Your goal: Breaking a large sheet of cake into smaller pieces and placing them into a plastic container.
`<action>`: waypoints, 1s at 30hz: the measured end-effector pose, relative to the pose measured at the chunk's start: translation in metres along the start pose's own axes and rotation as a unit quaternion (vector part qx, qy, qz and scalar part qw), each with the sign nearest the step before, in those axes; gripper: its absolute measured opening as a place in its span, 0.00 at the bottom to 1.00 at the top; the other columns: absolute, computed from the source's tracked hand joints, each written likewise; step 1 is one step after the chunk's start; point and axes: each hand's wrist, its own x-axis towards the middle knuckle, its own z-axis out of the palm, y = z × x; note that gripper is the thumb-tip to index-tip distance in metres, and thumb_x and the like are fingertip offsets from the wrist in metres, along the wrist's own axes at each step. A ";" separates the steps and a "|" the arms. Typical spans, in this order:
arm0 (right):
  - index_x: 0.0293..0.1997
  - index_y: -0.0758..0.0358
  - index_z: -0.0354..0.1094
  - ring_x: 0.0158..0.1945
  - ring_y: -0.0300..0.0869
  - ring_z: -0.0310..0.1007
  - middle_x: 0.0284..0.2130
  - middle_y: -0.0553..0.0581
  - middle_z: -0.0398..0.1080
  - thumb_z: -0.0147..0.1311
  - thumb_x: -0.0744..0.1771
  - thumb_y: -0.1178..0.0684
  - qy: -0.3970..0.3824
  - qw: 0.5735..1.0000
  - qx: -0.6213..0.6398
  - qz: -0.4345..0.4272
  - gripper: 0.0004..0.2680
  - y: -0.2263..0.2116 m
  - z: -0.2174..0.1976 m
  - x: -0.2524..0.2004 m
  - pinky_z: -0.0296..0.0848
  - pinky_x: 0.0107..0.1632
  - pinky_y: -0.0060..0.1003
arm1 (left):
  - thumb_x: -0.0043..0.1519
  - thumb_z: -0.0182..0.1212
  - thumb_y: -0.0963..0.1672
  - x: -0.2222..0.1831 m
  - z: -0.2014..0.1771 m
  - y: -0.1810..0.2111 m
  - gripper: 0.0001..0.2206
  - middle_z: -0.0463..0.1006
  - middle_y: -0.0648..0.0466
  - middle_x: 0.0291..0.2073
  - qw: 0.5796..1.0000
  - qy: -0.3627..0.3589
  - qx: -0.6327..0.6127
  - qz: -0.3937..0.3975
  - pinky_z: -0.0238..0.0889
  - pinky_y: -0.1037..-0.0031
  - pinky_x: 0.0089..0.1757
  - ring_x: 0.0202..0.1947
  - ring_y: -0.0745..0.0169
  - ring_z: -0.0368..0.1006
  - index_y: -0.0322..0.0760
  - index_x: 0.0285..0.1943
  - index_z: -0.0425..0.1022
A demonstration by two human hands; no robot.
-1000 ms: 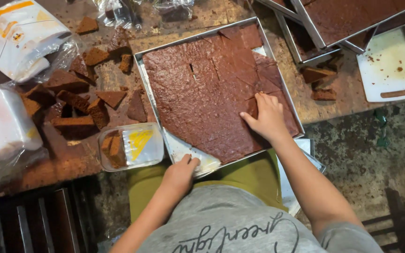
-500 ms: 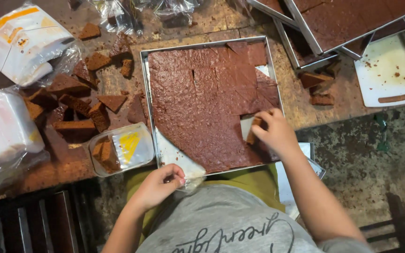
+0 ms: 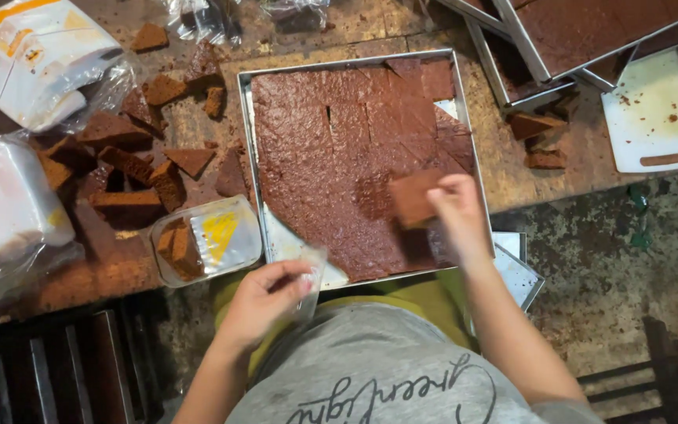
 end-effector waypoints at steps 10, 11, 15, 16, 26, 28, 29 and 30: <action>0.49 0.58 0.74 0.50 0.46 0.75 0.43 0.56 0.75 0.63 0.65 0.59 -0.082 0.937 -0.185 -0.285 0.09 -0.038 0.048 -0.019 0.71 0.53 0.39 | 0.50 0.58 0.33 -0.002 0.025 0.052 0.25 0.83 0.50 0.54 0.896 0.156 0.310 0.277 0.73 0.63 0.50 0.54 0.47 0.78 0.41 0.57 0.82; 0.49 0.58 0.74 0.50 0.46 0.75 0.43 0.56 0.75 0.63 0.65 0.59 -0.085 0.936 -0.186 -0.285 0.09 -0.056 0.062 -0.041 0.71 0.53 0.39 | 0.50 0.58 0.33 0.003 0.028 0.060 0.25 0.83 0.50 0.54 0.897 0.158 0.308 0.276 0.73 0.63 0.50 0.54 0.47 0.78 0.41 0.57 0.82; 0.53 0.61 0.75 0.54 0.55 0.76 0.49 0.61 0.75 0.55 0.63 0.67 -0.239 0.907 -0.199 -0.285 0.14 -0.096 0.102 -0.099 0.73 0.57 0.46 | 0.50 0.57 0.35 0.026 0.046 0.057 0.31 0.69 0.39 0.65 0.847 0.086 0.439 0.286 0.70 0.50 0.50 0.59 0.32 0.71 0.28 0.68 0.67; 0.58 0.63 0.72 0.56 0.57 0.75 0.52 0.63 0.75 0.52 0.65 0.67 -0.271 0.877 -0.257 -0.302 0.16 -0.099 0.108 -0.102 0.74 0.57 0.49 | 0.50 0.59 0.34 0.032 0.051 0.049 0.30 0.71 0.38 0.61 0.782 0.144 0.457 0.398 0.74 0.55 0.47 0.58 0.36 0.73 0.27 0.66 0.69; 0.66 0.64 0.67 0.64 0.60 0.67 0.58 0.66 0.72 0.45 0.61 0.66 -0.194 0.812 -0.393 -0.387 0.24 -0.123 0.072 -0.042 0.59 0.65 0.57 | 0.59 0.71 0.40 0.034 -0.004 0.041 0.21 0.74 0.28 0.51 0.779 0.260 0.431 0.374 0.71 0.47 0.48 0.51 0.24 0.74 0.25 0.54 0.63; 0.75 0.68 0.54 0.65 0.53 0.68 0.62 0.62 0.70 0.47 0.67 0.65 -0.127 0.836 -0.339 -0.414 0.24 -0.110 0.066 -0.035 0.60 0.64 0.46 | 0.62 0.54 0.35 0.035 -0.025 0.018 0.10 0.78 0.29 0.32 0.836 0.180 0.486 0.181 0.68 0.40 0.38 0.36 0.20 0.76 0.25 0.50 0.62; 0.75 0.68 0.54 0.65 0.53 0.68 0.62 0.62 0.70 0.47 0.67 0.65 -0.128 0.834 -0.338 -0.417 0.24 -0.096 0.065 -0.031 0.60 0.64 0.46 | 0.62 0.54 0.35 0.042 -0.038 0.000 0.10 0.78 0.29 0.32 0.836 0.183 0.485 0.183 0.68 0.40 0.38 0.36 0.20 0.76 0.25 0.50 0.62; 0.73 0.66 0.57 0.59 0.59 0.70 0.58 0.65 0.72 0.48 0.65 0.65 -0.187 0.825 -0.402 -0.350 0.24 -0.083 0.063 -0.027 0.64 0.60 0.52 | 0.61 0.61 0.41 0.050 -0.049 -0.017 0.10 0.77 0.40 0.33 0.791 0.232 0.523 0.214 0.70 0.51 0.39 0.37 0.33 0.78 0.33 0.47 0.67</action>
